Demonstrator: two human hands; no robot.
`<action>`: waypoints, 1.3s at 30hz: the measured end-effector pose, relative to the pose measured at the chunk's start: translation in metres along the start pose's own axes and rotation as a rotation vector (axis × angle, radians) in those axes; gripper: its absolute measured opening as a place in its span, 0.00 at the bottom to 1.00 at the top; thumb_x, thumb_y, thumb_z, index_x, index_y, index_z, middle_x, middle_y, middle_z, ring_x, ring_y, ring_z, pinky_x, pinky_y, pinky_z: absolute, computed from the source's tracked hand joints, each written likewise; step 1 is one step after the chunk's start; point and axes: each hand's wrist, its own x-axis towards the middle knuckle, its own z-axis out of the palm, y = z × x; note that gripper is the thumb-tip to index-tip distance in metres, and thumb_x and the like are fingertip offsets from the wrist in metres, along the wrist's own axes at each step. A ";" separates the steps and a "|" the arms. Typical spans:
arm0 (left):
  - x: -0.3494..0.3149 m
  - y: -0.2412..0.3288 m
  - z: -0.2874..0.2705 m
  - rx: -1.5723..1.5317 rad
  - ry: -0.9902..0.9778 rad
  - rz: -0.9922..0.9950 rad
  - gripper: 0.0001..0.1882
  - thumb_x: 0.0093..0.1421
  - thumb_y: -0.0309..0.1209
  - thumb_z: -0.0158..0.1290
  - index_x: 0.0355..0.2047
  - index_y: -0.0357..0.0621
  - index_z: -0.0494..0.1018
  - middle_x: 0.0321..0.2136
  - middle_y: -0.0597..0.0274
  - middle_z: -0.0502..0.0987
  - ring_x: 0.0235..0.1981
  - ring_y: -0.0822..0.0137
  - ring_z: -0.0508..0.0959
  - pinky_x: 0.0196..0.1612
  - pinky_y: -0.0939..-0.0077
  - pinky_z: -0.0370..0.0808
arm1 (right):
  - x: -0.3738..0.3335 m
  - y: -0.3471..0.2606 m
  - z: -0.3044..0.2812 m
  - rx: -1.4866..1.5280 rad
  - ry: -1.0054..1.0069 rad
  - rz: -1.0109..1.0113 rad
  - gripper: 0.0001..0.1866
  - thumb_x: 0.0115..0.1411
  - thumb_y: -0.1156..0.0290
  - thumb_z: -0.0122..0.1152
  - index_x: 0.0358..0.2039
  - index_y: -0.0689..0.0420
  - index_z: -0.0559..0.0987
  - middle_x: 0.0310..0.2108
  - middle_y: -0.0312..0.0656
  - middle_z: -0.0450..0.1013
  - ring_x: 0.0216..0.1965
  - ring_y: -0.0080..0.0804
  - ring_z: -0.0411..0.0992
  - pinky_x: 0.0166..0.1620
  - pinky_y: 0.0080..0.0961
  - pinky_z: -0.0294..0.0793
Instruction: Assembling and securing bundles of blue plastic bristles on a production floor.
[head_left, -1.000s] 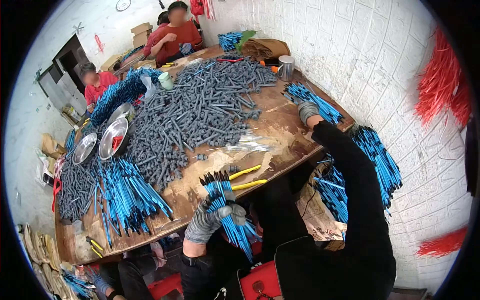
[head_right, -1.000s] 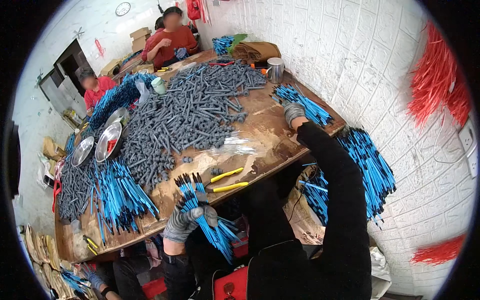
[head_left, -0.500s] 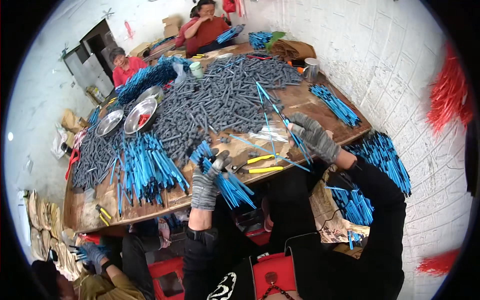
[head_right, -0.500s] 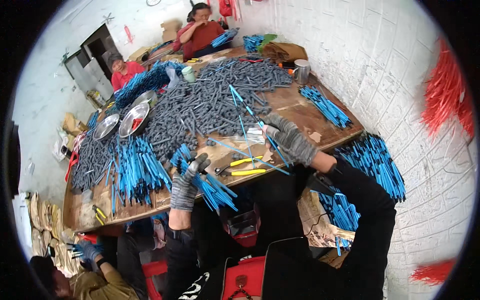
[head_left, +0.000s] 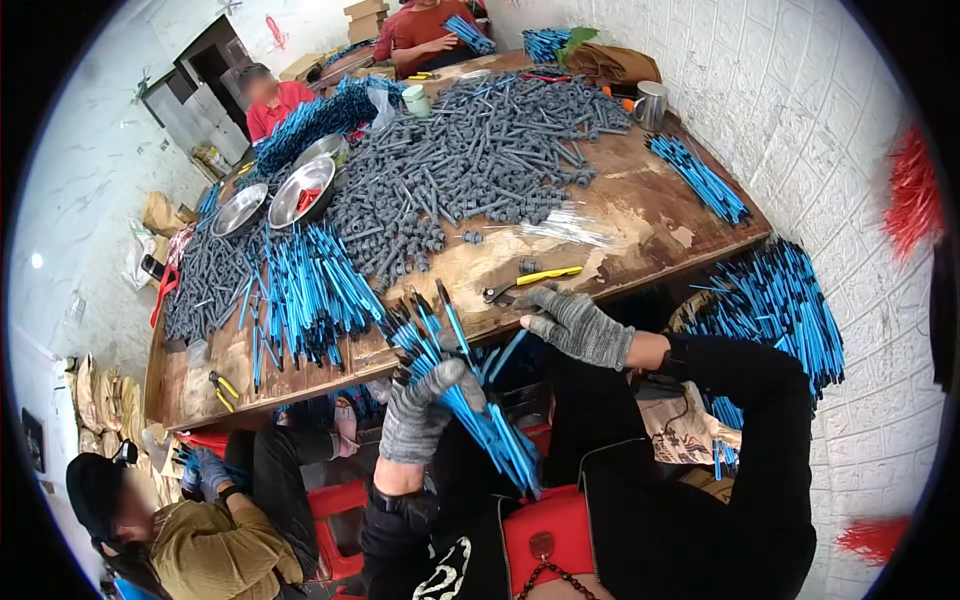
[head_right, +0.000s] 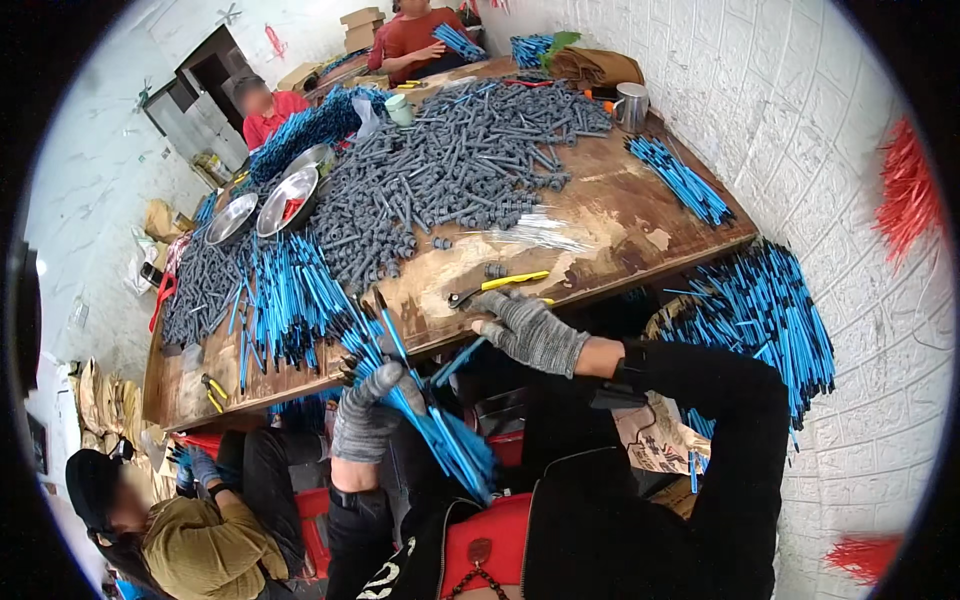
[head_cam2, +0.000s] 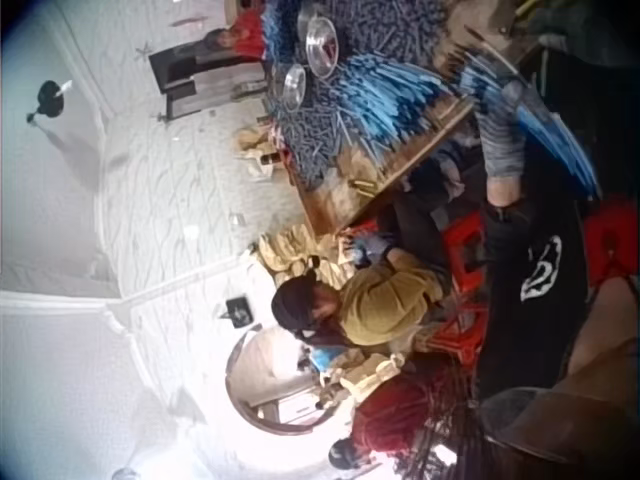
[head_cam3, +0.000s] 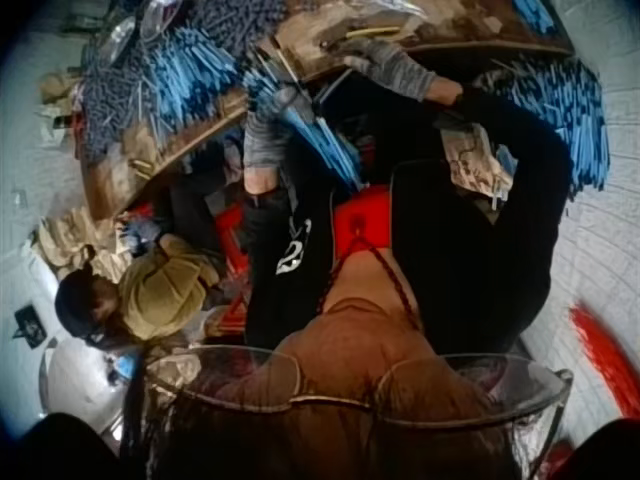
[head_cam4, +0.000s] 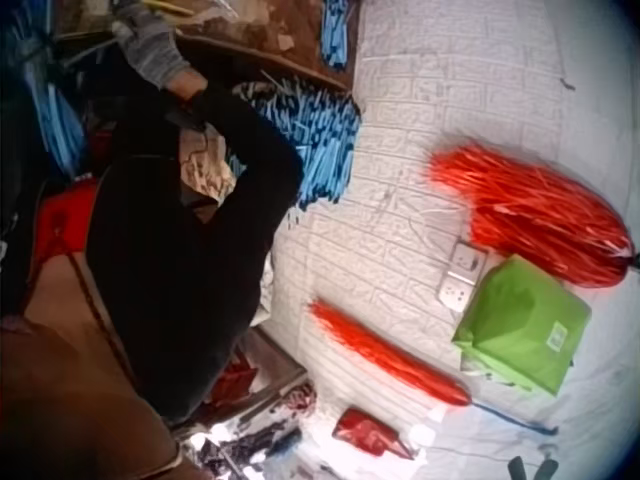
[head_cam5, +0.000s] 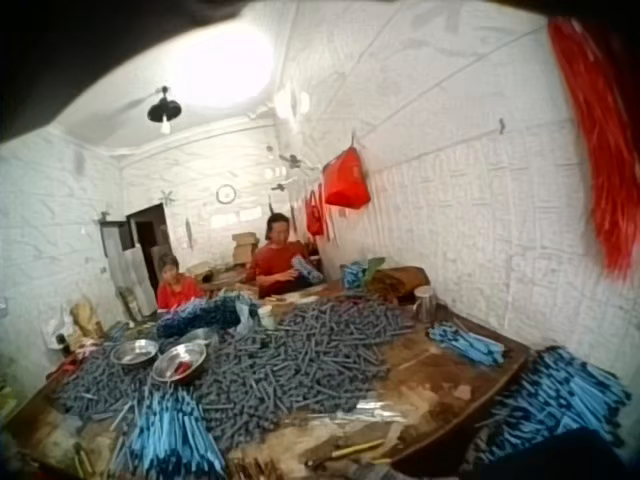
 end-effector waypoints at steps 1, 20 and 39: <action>-0.003 0.003 0.008 0.031 -0.002 -0.043 0.18 0.53 0.24 0.56 0.44 0.41 0.68 0.30 0.56 0.76 0.24 0.66 0.77 0.25 0.72 0.75 | 0.005 0.009 -0.010 -0.254 0.006 -0.055 0.18 0.57 0.71 0.53 0.48 0.61 0.68 0.41 0.48 0.68 0.43 0.42 0.67 0.45 0.33 0.68; 0.073 -0.028 -0.044 -0.287 -0.140 -0.173 0.24 0.57 0.32 0.54 0.53 0.43 0.64 0.39 0.59 0.72 0.44 0.62 0.73 0.47 0.64 0.73 | 0.062 0.095 -0.078 -0.908 -0.344 -0.206 0.20 0.49 0.72 0.55 0.45 0.59 0.73 0.44 0.48 0.69 0.43 0.44 0.69 0.43 0.33 0.71; 0.062 -0.027 -0.028 0.329 0.024 -0.059 0.19 0.63 0.32 0.47 0.53 0.43 0.65 0.41 0.66 0.74 0.43 0.75 0.72 0.45 0.80 0.70 | 0.079 0.072 -0.030 -0.525 -0.192 -0.262 0.12 0.51 0.68 0.55 0.37 0.53 0.77 0.32 0.43 0.70 0.38 0.42 0.69 0.40 0.37 0.70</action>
